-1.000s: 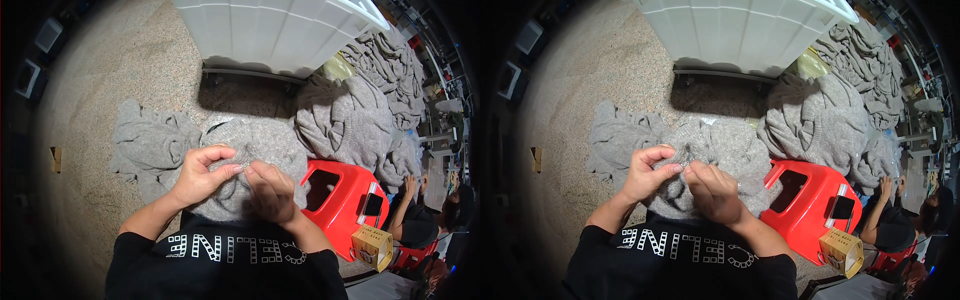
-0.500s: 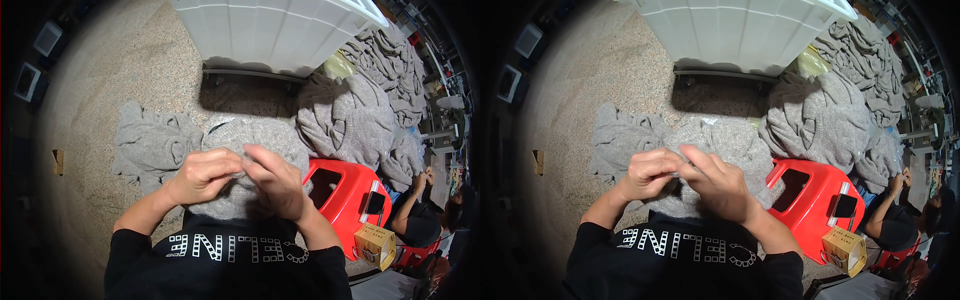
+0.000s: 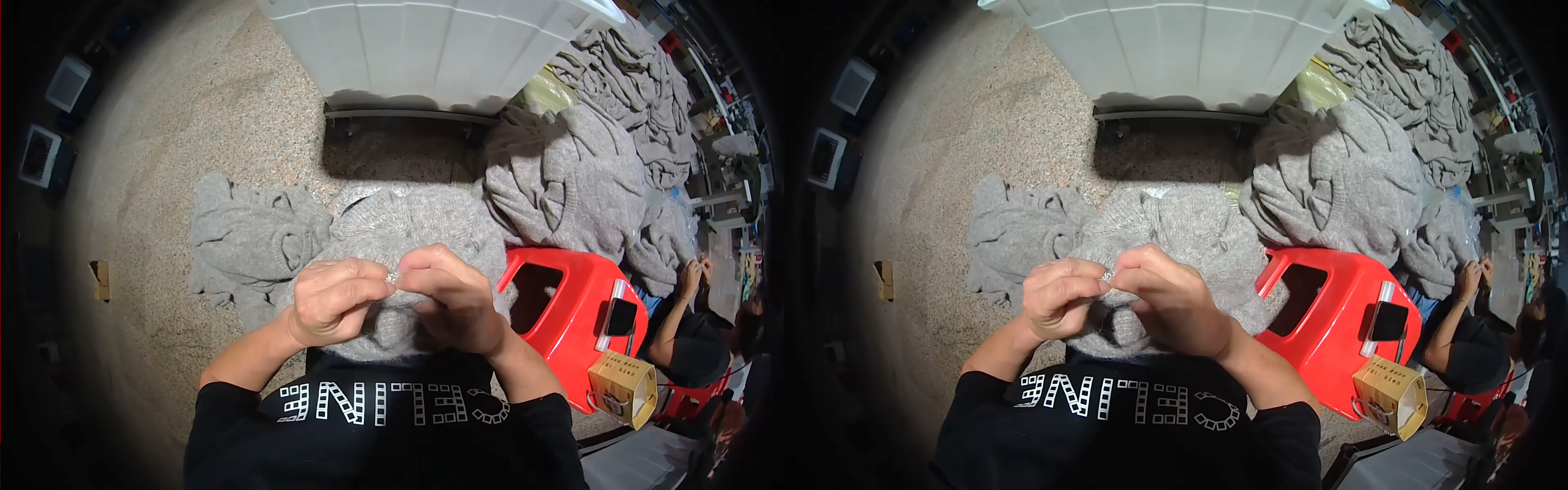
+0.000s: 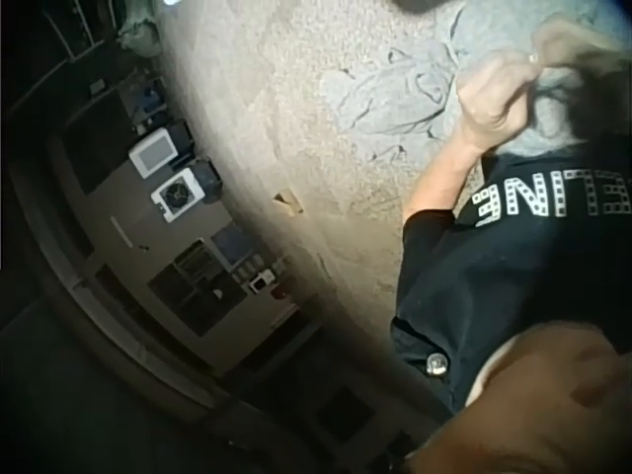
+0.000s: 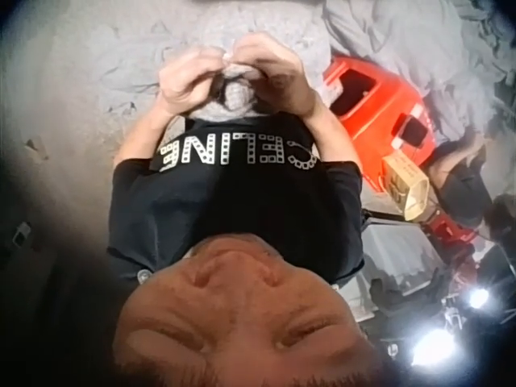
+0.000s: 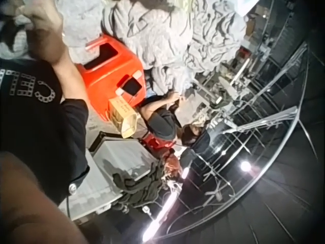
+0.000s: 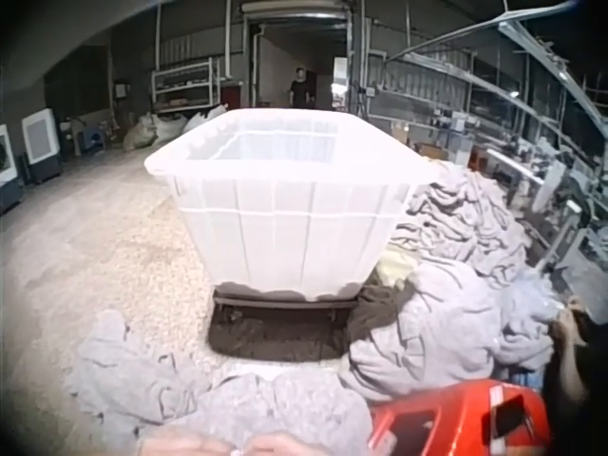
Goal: Inspecting grey knitwear and removing loose threads or lint by hand.
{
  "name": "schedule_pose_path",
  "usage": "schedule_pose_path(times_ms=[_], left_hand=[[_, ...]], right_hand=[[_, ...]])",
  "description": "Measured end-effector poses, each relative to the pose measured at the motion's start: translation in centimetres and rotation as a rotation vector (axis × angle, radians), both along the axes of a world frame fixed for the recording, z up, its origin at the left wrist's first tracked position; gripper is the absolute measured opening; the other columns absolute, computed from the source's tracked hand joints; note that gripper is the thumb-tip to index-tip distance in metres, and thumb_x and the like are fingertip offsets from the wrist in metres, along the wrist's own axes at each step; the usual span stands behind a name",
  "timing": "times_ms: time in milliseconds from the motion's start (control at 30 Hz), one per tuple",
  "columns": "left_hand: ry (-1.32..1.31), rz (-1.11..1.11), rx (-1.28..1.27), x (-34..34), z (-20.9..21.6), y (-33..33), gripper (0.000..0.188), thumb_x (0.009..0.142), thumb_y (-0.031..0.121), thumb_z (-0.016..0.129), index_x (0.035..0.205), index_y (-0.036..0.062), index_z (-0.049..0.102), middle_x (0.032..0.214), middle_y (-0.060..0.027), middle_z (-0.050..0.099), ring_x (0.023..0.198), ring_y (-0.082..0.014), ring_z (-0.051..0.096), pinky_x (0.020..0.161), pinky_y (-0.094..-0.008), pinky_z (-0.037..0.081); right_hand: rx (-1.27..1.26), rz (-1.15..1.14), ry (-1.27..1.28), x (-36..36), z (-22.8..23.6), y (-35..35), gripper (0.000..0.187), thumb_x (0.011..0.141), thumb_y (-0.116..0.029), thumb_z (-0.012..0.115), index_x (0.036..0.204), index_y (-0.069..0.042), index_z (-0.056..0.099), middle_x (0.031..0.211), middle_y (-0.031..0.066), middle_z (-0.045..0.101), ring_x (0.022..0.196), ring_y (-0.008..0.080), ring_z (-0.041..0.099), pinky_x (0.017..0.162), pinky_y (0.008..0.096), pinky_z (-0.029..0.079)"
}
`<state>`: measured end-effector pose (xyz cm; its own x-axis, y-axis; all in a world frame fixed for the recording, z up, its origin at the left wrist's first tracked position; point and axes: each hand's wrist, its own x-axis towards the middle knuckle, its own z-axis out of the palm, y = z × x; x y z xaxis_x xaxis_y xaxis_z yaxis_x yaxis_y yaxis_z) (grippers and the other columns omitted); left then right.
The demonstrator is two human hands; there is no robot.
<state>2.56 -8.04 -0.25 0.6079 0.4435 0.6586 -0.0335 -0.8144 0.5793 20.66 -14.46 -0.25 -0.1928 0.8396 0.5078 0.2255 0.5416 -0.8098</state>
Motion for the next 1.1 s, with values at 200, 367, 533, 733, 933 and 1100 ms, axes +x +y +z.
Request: schedule_pose_path(times_ms=[200, 367, 533, 733, 933, 1100], left_hand=[[0.000, -0.004, -0.033, -0.3, -0.5, -0.2, 0.024, 0.060, -0.012, 0.059, 0.078, 0.0033, 0.059, 0.073, -0.0110, 0.063, 0.058, -0.0188, 0.061, 0.048, -0.0262, 0.047], [-0.012, 0.120, 0.039, -0.3, -1.5, -0.3, 0.026, 0.058, -0.011, 0.059, 0.079, 0.0031, 0.060, 0.074, -0.0108, 0.063, 0.057, -0.0193, 0.061, 0.046, -0.0253, 0.046], [-0.061, 0.208, 0.021, 0.3, -2.4, -0.8, 0.028, 0.058, -0.015, 0.056, 0.080, 0.0020, 0.059, 0.074, -0.0118, 0.063, 0.057, -0.0201, 0.060, 0.047, -0.0253, 0.046], [-0.152, 0.288, -0.128, 1.1, -3.5, -1.4, 0.025, 0.064, -0.019, 0.052, 0.080, 0.0000, 0.057, 0.074, -0.0138, 0.062, 0.061, -0.0201, 0.060, 0.052, -0.0249, 0.046], [-0.163, 0.313, -0.168, 1.6, -3.7, -1.3, 0.022, 0.069, -0.018, 0.051, 0.082, -0.0008, 0.056, 0.077, -0.0134, 0.062, 0.067, -0.0180, 0.060, 0.058, -0.0248, 0.046], [-0.080, 0.268, -0.680, 0.5, -1.9, -1.1, 0.024, 0.071, -0.013, 0.048, 0.091, -0.0045, 0.057, 0.091, -0.0106, 0.061, 0.086, -0.0162, 0.059, 0.079, -0.0255, 0.045]], right_hand=[[0.058, -0.024, 0.027, -0.6, -0.5, -0.2, 0.039, 0.062, 0.012, 0.057, 0.097, -0.005, 0.053, 0.090, 0.0136, 0.055, 0.077, 0.0266, 0.058, 0.061, 0.0306, 0.048], [0.077, -0.129, -0.040, -1.6, -1.1, -0.4, 0.047, 0.056, 0.016, 0.055, 0.098, -0.006, 0.052, 0.088, 0.0128, 0.054, 0.071, 0.0259, 0.058, 0.055, 0.0306, 0.048], [0.089, -0.216, -0.146, -2.2, -1.9, -0.2, 0.047, 0.058, 0.016, 0.054, 0.100, -0.004, 0.051, 0.089, 0.0151, 0.053, 0.068, 0.0265, 0.058, 0.053, 0.0312, 0.048], [0.166, -0.254, -0.076, -2.6, -2.7, 0.1, 0.041, 0.062, 0.013, 0.051, 0.100, -0.002, 0.050, 0.088, 0.0187, 0.052, 0.072, 0.0283, 0.057, 0.054, 0.0312, 0.048], [0.041, -0.306, -0.074, -2.8, -2.7, 0.1, 0.036, 0.064, 0.010, 0.053, 0.098, -0.002, 0.051, 0.090, 0.0180, 0.053, 0.074, 0.0281, 0.057, 0.059, 0.0314, 0.049], [0.075, -0.357, -0.091, -2.6, -2.3, 0.0, 0.033, 0.065, 0.006, 0.055, 0.097, -0.003, 0.052, 0.089, 0.0165, 0.054, 0.073, 0.0279, 0.057, 0.059, 0.0325, 0.048]])
